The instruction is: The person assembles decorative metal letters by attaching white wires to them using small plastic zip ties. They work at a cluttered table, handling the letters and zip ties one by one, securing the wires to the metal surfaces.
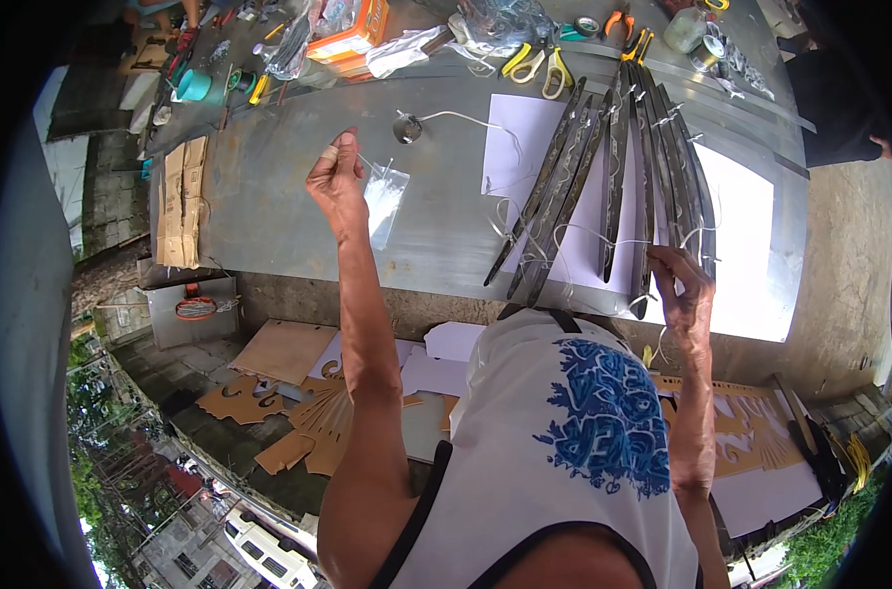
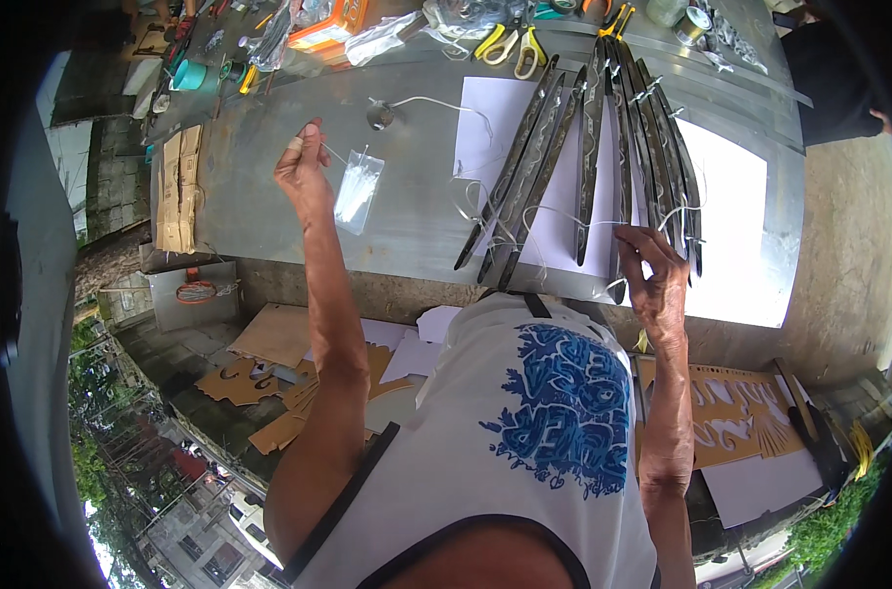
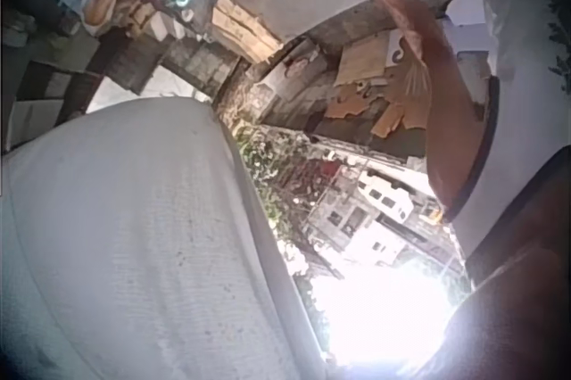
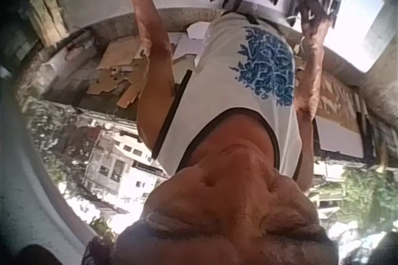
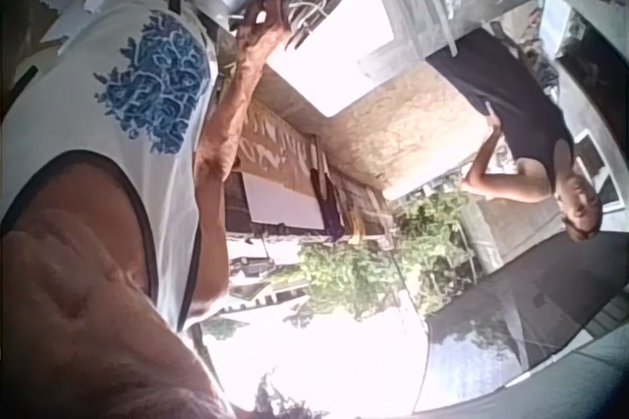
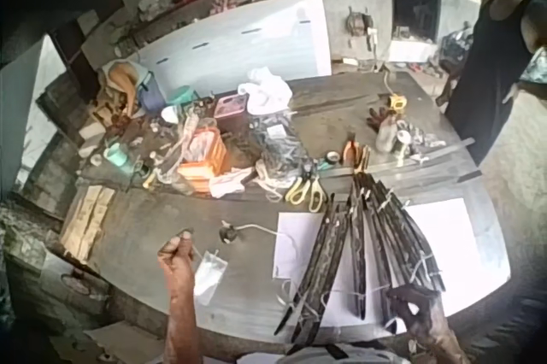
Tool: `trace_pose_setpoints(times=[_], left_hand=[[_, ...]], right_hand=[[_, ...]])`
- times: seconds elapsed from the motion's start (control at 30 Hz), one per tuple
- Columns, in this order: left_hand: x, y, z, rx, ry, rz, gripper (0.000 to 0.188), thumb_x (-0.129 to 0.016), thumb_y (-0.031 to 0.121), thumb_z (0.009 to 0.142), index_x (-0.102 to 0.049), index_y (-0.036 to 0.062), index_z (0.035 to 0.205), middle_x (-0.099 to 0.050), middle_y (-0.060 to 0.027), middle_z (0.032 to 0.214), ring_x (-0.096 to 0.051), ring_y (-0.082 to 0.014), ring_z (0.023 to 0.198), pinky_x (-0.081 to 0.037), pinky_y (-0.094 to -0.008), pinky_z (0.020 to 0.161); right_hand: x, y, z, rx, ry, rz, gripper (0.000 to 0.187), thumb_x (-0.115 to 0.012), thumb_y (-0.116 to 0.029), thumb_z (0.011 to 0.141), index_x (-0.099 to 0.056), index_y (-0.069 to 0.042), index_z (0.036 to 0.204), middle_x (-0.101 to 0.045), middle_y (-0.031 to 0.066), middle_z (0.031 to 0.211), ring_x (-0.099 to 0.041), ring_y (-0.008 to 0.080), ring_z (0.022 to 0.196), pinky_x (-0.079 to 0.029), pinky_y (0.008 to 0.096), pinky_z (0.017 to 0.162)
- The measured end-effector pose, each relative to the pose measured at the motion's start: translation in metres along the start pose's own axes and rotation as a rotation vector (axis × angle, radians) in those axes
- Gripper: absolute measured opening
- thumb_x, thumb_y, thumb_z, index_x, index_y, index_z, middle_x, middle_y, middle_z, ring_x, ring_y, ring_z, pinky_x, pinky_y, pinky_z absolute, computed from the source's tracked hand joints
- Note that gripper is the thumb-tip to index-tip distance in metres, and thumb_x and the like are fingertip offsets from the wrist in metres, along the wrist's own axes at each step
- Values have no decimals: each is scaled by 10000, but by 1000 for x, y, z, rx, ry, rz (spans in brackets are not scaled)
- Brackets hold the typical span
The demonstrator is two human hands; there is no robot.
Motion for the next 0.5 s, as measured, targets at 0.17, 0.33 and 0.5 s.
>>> trace_pose_setpoints(times=[0.17,0.33,0.5], left_hand=[[-100,74,-87,198,-313,-454,214,-682,130,1012,-756,-33,1129,-733,-150,1030,-617,-100,723,-537,-269,591],[-169,65,-154,579,-640,-661,222,-692,122,1001,-748,-50,1129,-719,-107,920,-632,-103,727,-548,-269,596],[-214,51,-203,918,-849,-727,282,-671,176,1022,-728,-67,1153,-695,-65,890,-622,-80,710,-514,-247,613]], right_hand=[[-17,-44,2,-194,-119,431,169,-696,-121,988,-769,-36,1114,-754,103,985,-703,187,830,-571,339,776],[-6,-71,10,100,-21,342,164,-688,-60,972,-776,-61,1111,-753,101,1010,-722,200,889,-591,350,787],[18,-65,5,225,17,200,287,-701,45,890,-770,-69,1144,-730,96,1049,-724,211,905,-607,328,715]])
Point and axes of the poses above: each hand's wrist, its own z-axis towards the middle knuckle, its own x-axis out of the back of the hand, y = z × x, the point moved 5 cm from there along z, towards the middle knuckle
